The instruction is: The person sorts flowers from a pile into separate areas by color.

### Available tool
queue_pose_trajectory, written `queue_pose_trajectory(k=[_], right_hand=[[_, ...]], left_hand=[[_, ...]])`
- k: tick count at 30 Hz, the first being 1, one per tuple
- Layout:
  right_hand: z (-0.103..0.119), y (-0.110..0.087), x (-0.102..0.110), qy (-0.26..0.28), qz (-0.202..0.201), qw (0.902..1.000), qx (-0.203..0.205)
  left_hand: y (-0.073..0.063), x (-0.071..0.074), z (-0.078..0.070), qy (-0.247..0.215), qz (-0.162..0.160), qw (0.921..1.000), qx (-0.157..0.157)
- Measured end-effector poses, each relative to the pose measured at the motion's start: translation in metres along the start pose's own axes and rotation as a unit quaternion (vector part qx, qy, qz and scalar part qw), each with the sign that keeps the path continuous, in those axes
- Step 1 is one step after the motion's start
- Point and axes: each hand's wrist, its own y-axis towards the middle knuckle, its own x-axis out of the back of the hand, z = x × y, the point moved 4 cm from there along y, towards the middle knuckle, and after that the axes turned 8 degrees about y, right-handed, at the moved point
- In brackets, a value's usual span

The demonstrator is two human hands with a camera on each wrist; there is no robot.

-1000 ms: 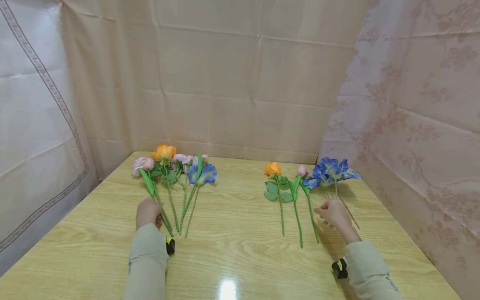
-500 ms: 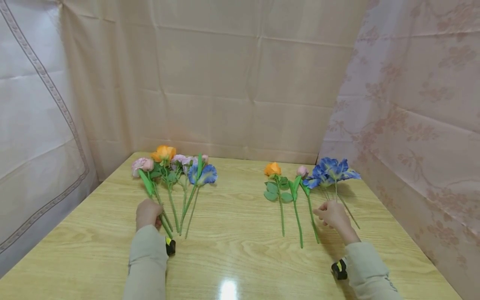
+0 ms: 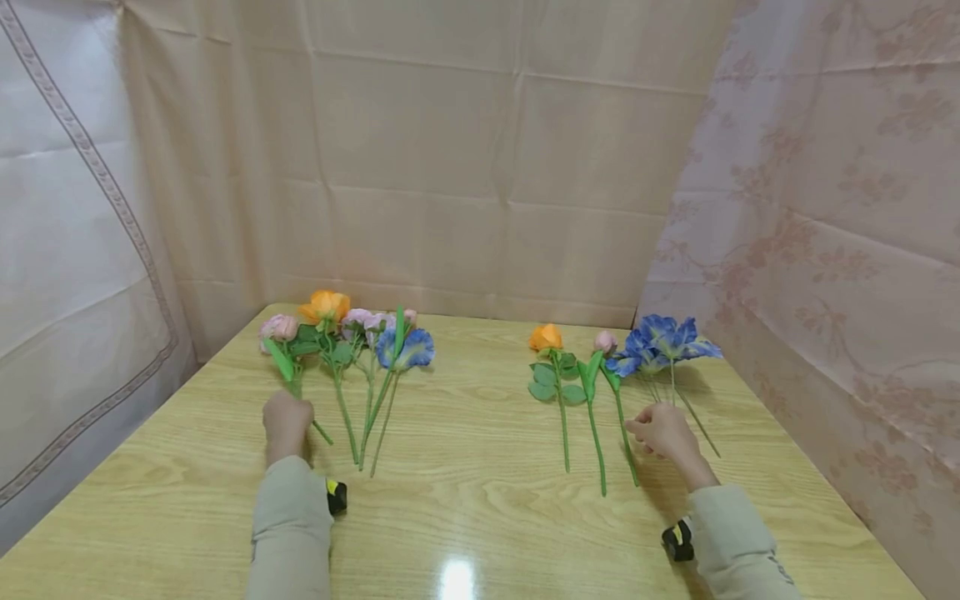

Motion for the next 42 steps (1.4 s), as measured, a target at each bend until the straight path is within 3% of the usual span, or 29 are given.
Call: queue_pose_trajectory(k=[13,23,33,42], right_hand=[[0.001,-0.001,-0.006,0.003,0.014,0.9999,0.007],[0.016,-0.007,-0.01,-0.002,0.009,0.9994,0.033],[0.048,-0.012,-0.019,-0.002,0.016,0.9962,0.085],[0.089,-0.028,-0.031,0.007,0.002,0.9875,0.157]], left_hand=[[-0.011,0.01,-0.012,-0.024,0.047,0.9986,-0.001],[-0.022,0.015,-0.051,-0.022,0.077,0.9934,-0.082],[-0.036,0.014,-0.085,-0.041,0.102,0.9868,-0.119],[-0.056,-0.007,-0.119,-0.049,0.1,0.9781,-0.176]])
